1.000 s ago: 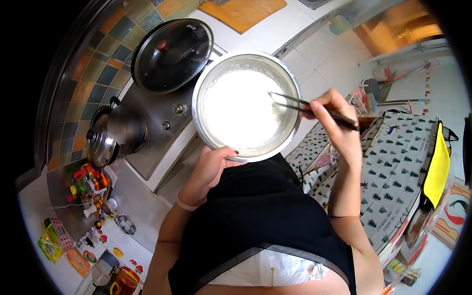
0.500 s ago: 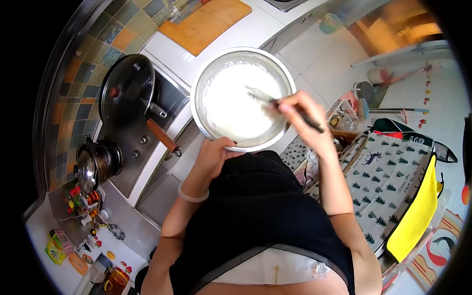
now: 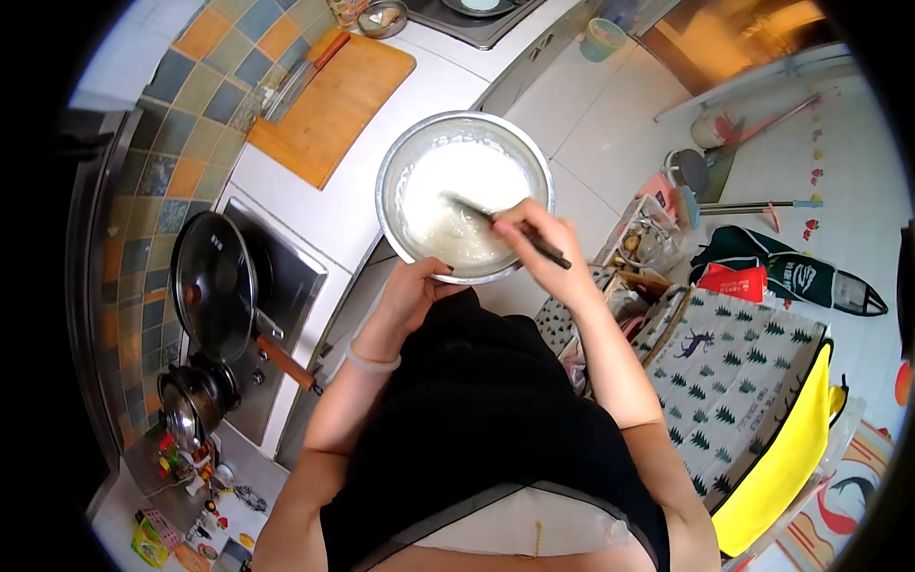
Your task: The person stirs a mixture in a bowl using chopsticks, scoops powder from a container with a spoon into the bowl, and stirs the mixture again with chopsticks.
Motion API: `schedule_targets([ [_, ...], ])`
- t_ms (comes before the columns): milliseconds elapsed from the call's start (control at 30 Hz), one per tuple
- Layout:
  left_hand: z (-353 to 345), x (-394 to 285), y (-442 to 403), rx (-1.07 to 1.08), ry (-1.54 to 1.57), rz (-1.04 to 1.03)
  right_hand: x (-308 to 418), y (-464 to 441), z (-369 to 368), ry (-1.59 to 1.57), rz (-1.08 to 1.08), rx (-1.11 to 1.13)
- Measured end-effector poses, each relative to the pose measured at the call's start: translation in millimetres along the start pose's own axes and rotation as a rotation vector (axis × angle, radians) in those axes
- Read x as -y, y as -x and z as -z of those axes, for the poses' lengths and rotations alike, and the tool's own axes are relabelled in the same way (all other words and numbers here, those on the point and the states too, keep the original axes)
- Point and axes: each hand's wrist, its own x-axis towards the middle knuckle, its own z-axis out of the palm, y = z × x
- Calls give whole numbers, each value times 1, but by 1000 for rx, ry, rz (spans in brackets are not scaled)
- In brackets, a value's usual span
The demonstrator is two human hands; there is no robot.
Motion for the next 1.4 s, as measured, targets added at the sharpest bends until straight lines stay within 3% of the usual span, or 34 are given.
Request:
schedule_targets([
  [67,11,-4,-33,36,43,44,-7,-16,18,-49,-158,230],
  [167,9,-25,-67,-35,4,27,-24,-53,67,-238,-369,159],
  [267,9,-58,-98,-15,17,31,-42,-108,90,-87,-353,-28],
  [367,4,-94,-126,-16,43,15,-39,-172,64,62,-120,-72],
  [467,5,-122,-157,-49,55,21,-27,-217,47,44,15,144],
  [600,11,-152,-187,-57,123,-8,-36,-259,84,-58,-59,401],
  [633,12,-157,-191,-62,134,-32,-36,-270,99,-145,-249,329],
  [667,13,-161,-194,-69,144,-58,-44,-282,111,-164,-256,244],
  [800,4,-182,-202,-136,172,-116,-37,-336,84,164,-19,143],
  [933,-1,-185,-212,-188,299,-167,-22,-360,45,84,68,457],
  [1033,-5,-183,-216,-264,392,-233,-26,-383,66,61,28,720],
  [1133,-18,-176,-221,-360,469,-341,-44,-431,101,60,-100,667],
  [1200,-32,-173,-226,-408,519,-397,-55,-456,99,17,-66,618],
  [1267,-48,-174,-235,-434,574,-434,-48,-470,84,132,118,669],
  [1400,-94,-171,-253,-537,713,-522,-62,-490,94,54,149,1091],
])
